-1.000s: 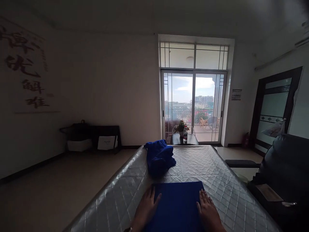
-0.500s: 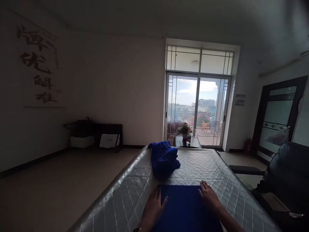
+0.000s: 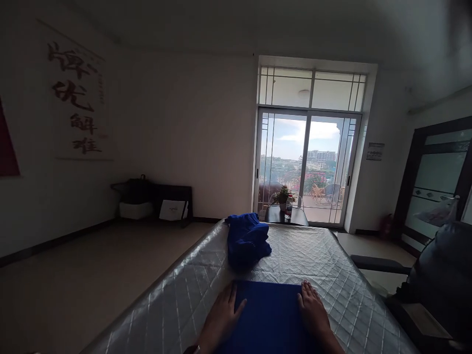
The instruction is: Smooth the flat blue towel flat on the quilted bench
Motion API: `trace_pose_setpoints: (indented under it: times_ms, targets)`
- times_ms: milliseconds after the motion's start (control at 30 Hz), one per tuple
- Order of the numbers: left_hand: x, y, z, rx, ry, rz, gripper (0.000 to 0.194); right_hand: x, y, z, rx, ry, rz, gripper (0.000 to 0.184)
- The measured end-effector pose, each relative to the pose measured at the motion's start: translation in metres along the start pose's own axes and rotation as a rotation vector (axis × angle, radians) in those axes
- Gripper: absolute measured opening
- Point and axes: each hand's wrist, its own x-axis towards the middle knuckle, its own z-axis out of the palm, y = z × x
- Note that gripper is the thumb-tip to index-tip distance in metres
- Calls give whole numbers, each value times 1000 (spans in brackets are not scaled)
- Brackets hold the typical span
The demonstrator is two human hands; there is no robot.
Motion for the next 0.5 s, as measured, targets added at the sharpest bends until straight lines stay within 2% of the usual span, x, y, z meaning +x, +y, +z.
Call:
trace_pose_setpoints:
  times_ms: [167, 267, 333, 400, 500]
  targets:
    - [7, 2, 1, 27, -17, 11, 76, -3, 1, -7, 10, -22, -1, 66]
    - [17, 21, -4, 67, -22, -54, 74, -5, 0, -12, 26, -34, 3, 65]
    - [26, 49, -4, 57, -18, -34, 78, -5, 0, -14, 35, -36, 5, 65]
    - [34, 89, 1, -13, -26, 90, 81, -5, -1, -15, 31, -33, 2, 65]
    - [42, 152, 21, -92, -88, 257, 85, -3, 1, -15, -1, -44, -31, 64]
